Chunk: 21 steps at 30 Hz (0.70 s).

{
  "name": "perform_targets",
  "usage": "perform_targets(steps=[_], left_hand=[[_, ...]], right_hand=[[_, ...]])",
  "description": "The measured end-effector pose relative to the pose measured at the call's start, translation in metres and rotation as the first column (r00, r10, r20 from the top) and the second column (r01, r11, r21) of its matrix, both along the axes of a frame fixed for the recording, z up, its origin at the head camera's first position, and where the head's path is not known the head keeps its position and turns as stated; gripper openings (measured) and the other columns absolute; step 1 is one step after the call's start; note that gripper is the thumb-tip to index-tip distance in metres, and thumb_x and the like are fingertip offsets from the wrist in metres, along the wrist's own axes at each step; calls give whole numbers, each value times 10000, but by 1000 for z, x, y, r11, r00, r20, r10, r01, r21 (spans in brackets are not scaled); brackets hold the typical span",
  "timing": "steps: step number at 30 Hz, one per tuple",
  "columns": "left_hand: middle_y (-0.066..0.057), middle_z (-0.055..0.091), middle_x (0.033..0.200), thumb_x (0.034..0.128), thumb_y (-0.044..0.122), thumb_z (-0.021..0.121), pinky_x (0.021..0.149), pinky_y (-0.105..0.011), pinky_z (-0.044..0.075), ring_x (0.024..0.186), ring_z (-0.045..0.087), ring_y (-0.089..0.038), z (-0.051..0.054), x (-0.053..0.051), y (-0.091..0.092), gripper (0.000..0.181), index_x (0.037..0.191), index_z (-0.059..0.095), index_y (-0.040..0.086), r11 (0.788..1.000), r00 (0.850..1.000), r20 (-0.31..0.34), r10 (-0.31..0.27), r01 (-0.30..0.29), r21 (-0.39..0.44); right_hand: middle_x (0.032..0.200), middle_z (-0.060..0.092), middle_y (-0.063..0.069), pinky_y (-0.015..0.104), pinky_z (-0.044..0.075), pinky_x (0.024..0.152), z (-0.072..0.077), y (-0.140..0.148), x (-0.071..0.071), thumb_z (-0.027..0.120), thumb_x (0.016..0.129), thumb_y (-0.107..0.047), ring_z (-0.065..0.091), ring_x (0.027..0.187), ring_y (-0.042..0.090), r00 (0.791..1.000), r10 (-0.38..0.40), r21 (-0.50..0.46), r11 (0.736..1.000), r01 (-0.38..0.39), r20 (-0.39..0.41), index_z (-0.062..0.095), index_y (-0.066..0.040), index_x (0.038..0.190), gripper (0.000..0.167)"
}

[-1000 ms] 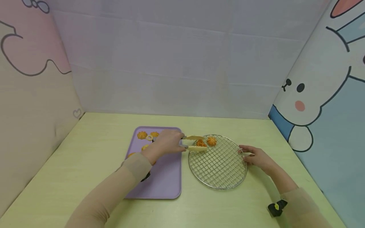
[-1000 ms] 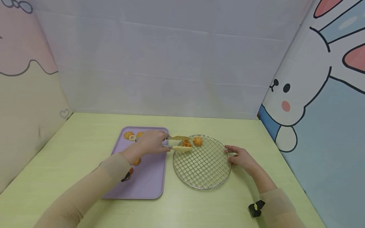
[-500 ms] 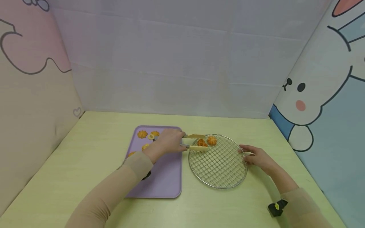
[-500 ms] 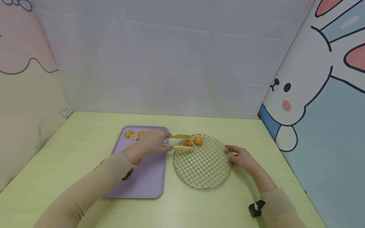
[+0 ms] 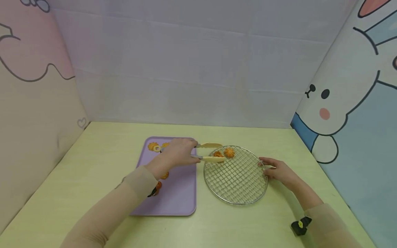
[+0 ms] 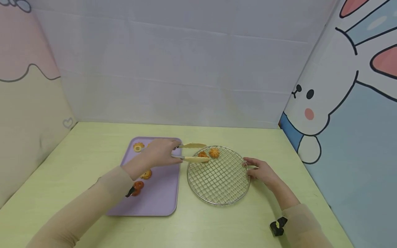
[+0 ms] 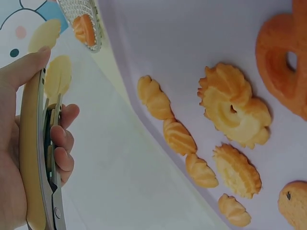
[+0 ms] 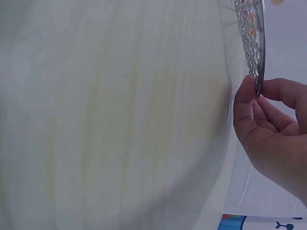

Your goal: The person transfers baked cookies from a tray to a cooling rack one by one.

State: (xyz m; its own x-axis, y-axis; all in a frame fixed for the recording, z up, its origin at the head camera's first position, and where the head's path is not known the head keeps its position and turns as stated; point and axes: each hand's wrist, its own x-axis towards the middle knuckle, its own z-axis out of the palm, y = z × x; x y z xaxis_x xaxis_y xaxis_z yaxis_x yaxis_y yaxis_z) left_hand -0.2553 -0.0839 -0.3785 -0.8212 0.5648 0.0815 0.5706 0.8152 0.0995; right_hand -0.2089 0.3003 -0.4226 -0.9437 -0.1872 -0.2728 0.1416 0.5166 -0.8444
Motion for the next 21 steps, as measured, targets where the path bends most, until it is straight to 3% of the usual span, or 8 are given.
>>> perform_targets(steps=[6, 15, 21], left_hand=[[39, 664, 1031, 758, 543, 709, 670, -295, 497, 798, 601, -106, 8, 7, -8, 560, 1151, 620, 154, 1000, 1000, -9, 9, -9, 18], [25, 652, 1119, 751, 560, 705, 692, -317, 513, 852, 634, -128, 18, 17, -28, 696, 1303, 564, 161, 998, 998, -69, 0, 5, 69], [74, 629, 966, 748, 563, 704, 569, -266, 450, 676, 546, -73, 28, 28, -44, 634, 1234, 600, 171, 997, 997, -59, 40, -36, 75]], right_hand=[[1452, 303, 289, 279, 515, 760, -1, 0, 3, 545, 912, -33, 549, 1042, 204, 1000, -2, -59, 998, 4, 18, 283, 26, 1456, 606], [1470, 283, 279, 282, 514, 770, -1, 0, 1, 545, 914, -34, 547, 1030, 176, 999, -11, -54, 998, 13, 33, 277, 22, 1460, 610], [1466, 285, 282, 280, 510, 760, -2, 1, 1, 543, 914, -37, 552, 984, 150, 999, -10, -55, 998, 12, 36, 275, 30, 1457, 609]])
